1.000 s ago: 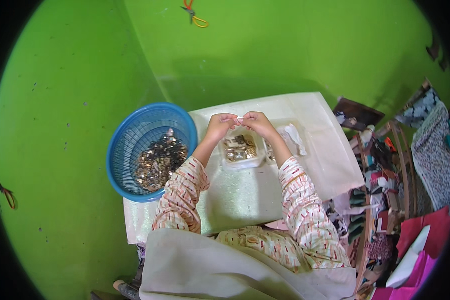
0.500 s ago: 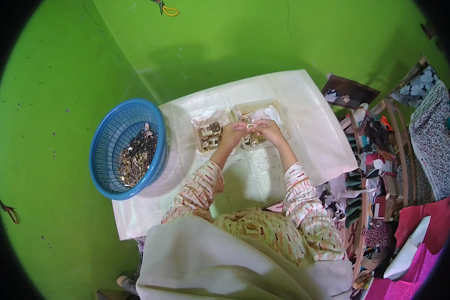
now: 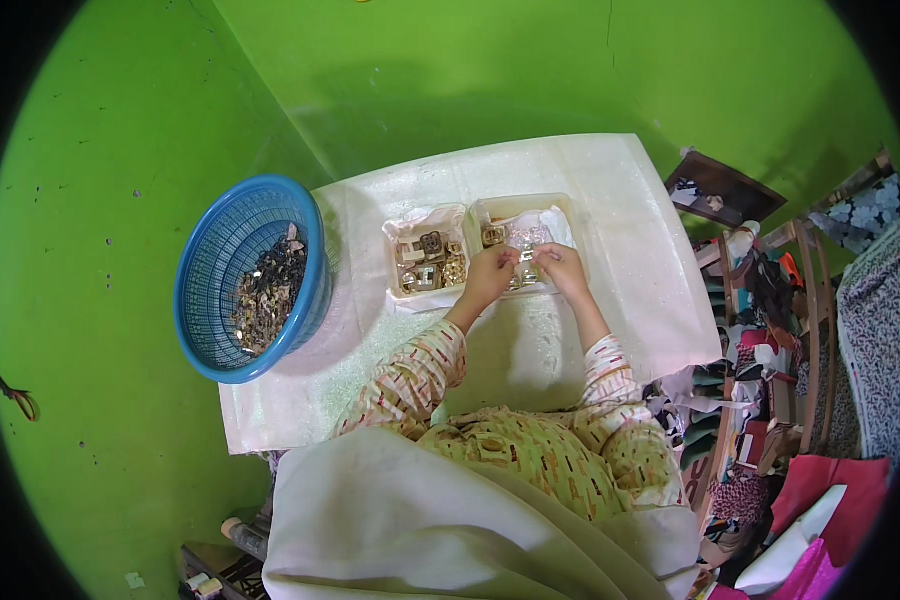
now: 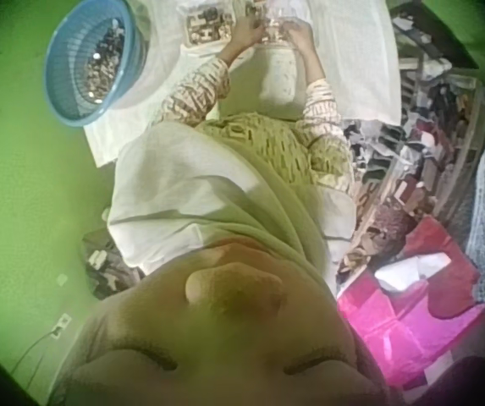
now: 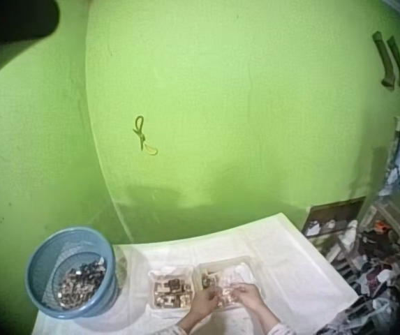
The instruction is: The person is sorting small metal or plastic shoe components from a large blue basket into smaller clear containers.
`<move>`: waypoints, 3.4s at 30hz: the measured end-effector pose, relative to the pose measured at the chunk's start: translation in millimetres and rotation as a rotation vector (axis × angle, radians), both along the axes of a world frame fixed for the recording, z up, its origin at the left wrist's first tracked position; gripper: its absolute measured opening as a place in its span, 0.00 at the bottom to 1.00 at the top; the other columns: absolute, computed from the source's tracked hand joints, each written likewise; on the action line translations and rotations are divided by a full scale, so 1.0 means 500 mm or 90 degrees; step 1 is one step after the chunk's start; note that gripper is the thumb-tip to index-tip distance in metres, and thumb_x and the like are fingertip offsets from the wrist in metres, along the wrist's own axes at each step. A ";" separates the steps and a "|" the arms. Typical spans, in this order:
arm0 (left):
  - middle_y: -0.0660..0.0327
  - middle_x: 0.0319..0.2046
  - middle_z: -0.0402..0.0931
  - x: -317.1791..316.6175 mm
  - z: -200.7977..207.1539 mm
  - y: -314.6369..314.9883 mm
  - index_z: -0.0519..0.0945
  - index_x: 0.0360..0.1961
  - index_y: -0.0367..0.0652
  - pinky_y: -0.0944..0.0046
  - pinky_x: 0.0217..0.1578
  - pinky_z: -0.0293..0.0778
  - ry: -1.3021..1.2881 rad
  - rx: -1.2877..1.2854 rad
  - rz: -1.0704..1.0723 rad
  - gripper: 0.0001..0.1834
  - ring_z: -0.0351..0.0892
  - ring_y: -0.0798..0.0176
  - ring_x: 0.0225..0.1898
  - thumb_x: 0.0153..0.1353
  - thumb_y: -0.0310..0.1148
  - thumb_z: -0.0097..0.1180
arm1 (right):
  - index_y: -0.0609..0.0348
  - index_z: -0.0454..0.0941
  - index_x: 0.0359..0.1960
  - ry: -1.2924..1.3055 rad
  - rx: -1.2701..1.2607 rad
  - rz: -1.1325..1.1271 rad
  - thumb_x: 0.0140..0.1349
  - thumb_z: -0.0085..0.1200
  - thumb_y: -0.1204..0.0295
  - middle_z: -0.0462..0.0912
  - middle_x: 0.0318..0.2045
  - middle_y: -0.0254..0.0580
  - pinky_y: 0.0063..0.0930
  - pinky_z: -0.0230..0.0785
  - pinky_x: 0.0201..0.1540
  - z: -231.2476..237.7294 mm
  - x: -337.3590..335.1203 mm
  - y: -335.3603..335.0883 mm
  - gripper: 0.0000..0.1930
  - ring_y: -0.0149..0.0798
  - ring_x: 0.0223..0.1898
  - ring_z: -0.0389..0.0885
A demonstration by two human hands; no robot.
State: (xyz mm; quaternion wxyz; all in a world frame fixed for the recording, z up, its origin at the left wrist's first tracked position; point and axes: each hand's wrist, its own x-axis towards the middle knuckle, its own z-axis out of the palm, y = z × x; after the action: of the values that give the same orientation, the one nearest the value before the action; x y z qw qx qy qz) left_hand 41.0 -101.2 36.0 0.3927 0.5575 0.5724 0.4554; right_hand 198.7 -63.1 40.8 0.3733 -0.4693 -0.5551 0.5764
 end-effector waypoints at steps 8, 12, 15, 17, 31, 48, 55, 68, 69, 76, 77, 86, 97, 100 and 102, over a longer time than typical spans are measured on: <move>0.52 0.30 0.77 0.011 0.002 0.058 0.76 0.36 0.33 0.67 0.34 0.71 0.017 0.061 0.006 0.12 0.77 0.61 0.31 0.48 0.22 0.47 | 0.65 0.75 0.28 -0.059 0.043 0.037 0.49 0.50 0.76 0.77 0.21 0.36 0.15 0.62 0.24 -0.045 0.011 0.080 0.06 0.23 0.22 0.71; 0.53 0.29 0.77 0.007 0.013 0.075 0.75 0.36 0.33 0.68 0.33 0.71 0.043 -0.008 0.037 0.12 0.77 0.62 0.30 0.48 0.22 0.46 | 0.61 0.76 0.26 -0.233 0.038 0.039 0.47 0.51 0.76 0.78 0.21 0.39 0.20 0.65 0.27 -0.066 0.007 0.107 0.05 0.28 0.23 0.75; 0.54 0.28 0.77 0.000 0.006 0.078 0.75 0.36 0.33 0.69 0.33 0.71 0.028 0.002 0.043 0.12 0.77 0.64 0.29 0.49 0.22 0.46 | 0.60 0.77 0.25 -0.384 0.082 0.028 0.46 0.50 0.76 0.78 0.21 0.42 0.24 0.67 0.29 -0.058 -0.004 0.112 0.05 0.33 0.25 0.76; 0.55 0.28 0.77 -0.005 0.011 0.073 0.75 0.36 0.33 0.69 0.32 0.71 0.019 0.023 0.046 0.12 0.77 0.65 0.29 0.50 0.22 0.45 | 0.57 0.78 0.25 -0.447 0.080 0.022 0.45 0.50 0.75 0.79 0.22 0.44 0.28 0.68 0.30 -0.037 -0.012 0.107 0.05 0.37 0.27 0.78; 0.58 0.28 0.77 -0.008 0.039 0.031 0.75 0.37 0.33 0.73 0.33 0.70 -0.049 0.016 0.032 0.12 0.75 0.70 0.29 0.51 0.20 0.43 | 0.50 0.79 0.23 -0.668 0.107 0.029 0.44 0.50 0.71 0.79 0.26 0.47 0.37 0.69 0.34 -0.051 -0.037 0.101 0.06 0.47 0.32 0.78; 0.60 0.29 0.77 -0.059 0.049 -0.048 0.75 0.37 0.36 0.71 0.32 0.68 -0.041 0.026 0.052 0.11 0.74 0.71 0.30 0.52 0.26 0.47 | 0.50 0.78 0.30 -0.700 0.102 0.048 0.43 0.51 0.71 0.79 0.32 0.44 0.35 0.68 0.39 0.028 -0.079 0.024 0.10 0.44 0.36 0.77; 0.51 0.36 0.72 -0.119 0.045 -0.154 0.76 0.34 0.38 0.60 0.45 0.64 0.121 0.189 0.149 0.12 0.70 0.51 0.40 0.45 0.24 0.48 | 0.48 0.77 0.36 -0.678 0.368 0.023 0.45 0.48 0.74 0.71 0.48 0.43 0.48 0.52 0.53 0.085 -0.149 -0.108 0.14 0.43 0.52 0.66; 0.48 0.53 0.60 -0.419 0.214 -0.431 0.71 0.44 0.39 0.48 0.56 0.49 0.491 0.272 0.233 0.20 0.49 0.47 0.60 0.47 0.29 0.48 | 0.53 0.68 0.47 -0.515 0.555 0.164 0.49 0.45 0.73 0.54 0.59 0.51 0.54 0.34 0.59 0.215 -0.525 -0.379 0.20 0.49 0.62 0.48; 0.48 0.53 0.60 -0.456 0.228 -0.452 0.71 0.44 0.39 0.48 0.56 0.49 0.497 0.268 0.249 0.20 0.49 0.47 0.60 0.47 0.29 0.48 | 0.54 0.68 0.48 -0.491 0.569 0.166 0.50 0.45 0.72 0.54 0.59 0.51 0.54 0.34 0.59 0.223 -0.563 -0.393 0.20 0.49 0.62 0.47; 0.47 0.53 0.59 -0.766 0.263 -0.613 0.72 0.41 0.40 0.46 0.55 0.50 0.637 0.284 0.335 0.19 0.49 0.44 0.60 0.44 0.25 0.48 | 0.54 0.68 0.48 -0.407 0.667 0.250 0.49 0.45 0.71 0.55 0.58 0.53 0.55 0.34 0.60 0.247 -0.870 -0.526 0.21 0.49 0.62 0.47; 0.46 0.53 0.59 -0.805 0.256 -0.636 0.73 0.41 0.39 0.46 0.55 0.51 0.664 0.274 0.349 0.19 0.50 0.43 0.60 0.43 0.25 0.48 | 0.54 0.68 0.48 -0.404 0.671 0.254 0.49 0.45 0.71 0.55 0.58 0.53 0.55 0.34 0.60 0.244 -0.904 -0.541 0.21 0.49 0.62 0.47; 0.44 0.52 0.60 -1.164 0.197 -0.758 0.75 0.39 0.42 0.48 0.55 0.50 0.649 0.146 0.401 0.17 0.50 0.41 0.59 0.43 0.27 0.49 | 0.50 0.73 0.44 -0.447 0.742 0.331 0.48 0.46 0.71 0.58 0.57 0.52 0.56 0.33 0.60 0.217 -1.173 -0.584 0.18 0.49 0.61 0.49; 0.44 0.60 0.41 -1.364 0.116 -0.725 0.68 0.49 0.55 0.50 0.59 0.40 0.522 -0.269 0.260 0.27 0.33 0.40 0.63 0.44 0.36 0.57 | 0.41 0.76 0.40 -0.601 0.720 0.505 0.47 0.49 0.76 0.65 0.51 0.38 0.48 0.44 0.59 0.130 -1.449 -0.514 0.17 0.42 0.54 0.62; 0.46 0.60 0.42 -1.380 0.108 -0.717 0.68 0.49 0.56 0.49 0.59 0.41 0.515 -0.304 0.244 0.27 0.35 0.41 0.62 0.43 0.37 0.57 | 0.40 0.75 0.41 -0.591 0.720 0.614 0.45 0.50 0.76 0.65 0.49 0.38 0.42 0.51 0.56 0.084 -1.465 -0.487 0.19 0.41 0.52 0.62; 0.45 0.61 0.40 -1.376 0.111 -0.713 0.65 0.53 0.53 0.50 0.59 0.39 0.506 -0.313 0.155 0.31 0.32 0.44 0.63 0.43 0.34 0.54 | 0.38 0.74 0.43 -0.607 0.744 0.630 0.45 0.52 0.74 0.66 0.47 0.39 0.38 0.55 0.52 0.054 -1.457 -0.481 0.21 0.41 0.50 0.63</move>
State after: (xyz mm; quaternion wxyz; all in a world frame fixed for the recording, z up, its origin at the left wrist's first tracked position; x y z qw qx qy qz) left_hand -646.9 -457.8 91.5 0.2072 0.5081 0.8299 0.1008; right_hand -529.9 -303.8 67.6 -0.0083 -0.1014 -0.9939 0.0417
